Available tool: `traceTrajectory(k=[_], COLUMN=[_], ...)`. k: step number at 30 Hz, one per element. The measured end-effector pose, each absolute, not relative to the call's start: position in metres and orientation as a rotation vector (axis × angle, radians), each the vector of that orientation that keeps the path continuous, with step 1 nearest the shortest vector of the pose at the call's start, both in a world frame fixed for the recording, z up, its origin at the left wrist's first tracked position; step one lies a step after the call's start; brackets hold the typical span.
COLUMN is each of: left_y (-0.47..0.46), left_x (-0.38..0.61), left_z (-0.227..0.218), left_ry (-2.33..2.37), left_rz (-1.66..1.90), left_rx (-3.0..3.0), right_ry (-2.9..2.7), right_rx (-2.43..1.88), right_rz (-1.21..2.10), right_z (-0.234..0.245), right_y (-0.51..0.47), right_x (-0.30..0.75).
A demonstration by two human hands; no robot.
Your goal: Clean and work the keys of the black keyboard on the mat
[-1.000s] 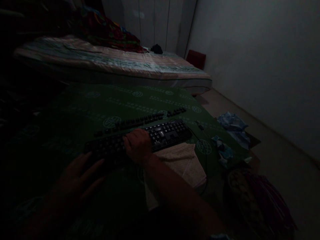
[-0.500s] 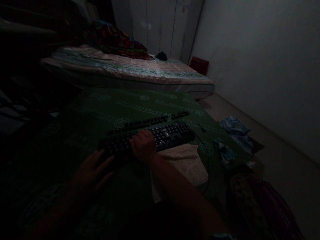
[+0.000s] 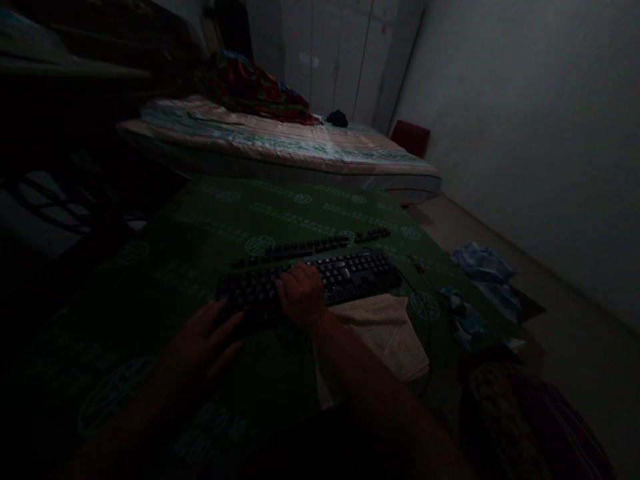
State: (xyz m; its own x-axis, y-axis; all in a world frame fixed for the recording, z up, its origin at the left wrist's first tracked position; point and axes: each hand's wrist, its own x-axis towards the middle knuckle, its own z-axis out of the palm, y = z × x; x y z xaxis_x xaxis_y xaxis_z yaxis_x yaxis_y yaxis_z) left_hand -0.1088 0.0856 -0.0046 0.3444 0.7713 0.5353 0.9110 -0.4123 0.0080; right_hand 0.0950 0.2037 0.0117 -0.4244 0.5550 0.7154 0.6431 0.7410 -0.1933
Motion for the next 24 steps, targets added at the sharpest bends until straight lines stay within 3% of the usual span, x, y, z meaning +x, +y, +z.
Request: traceTrajectory(k=[24], left_y=[0.064], left_x=[-0.101], left_z=[-0.003], left_ry=[-1.649], left_rz=[-0.725], left_rx=[-2.301], right_ry=[-2.081], right_rx=[-0.806], right_rz=[0.006], right_z=[0.021], right_y=[0.203], right_x=[0.096])
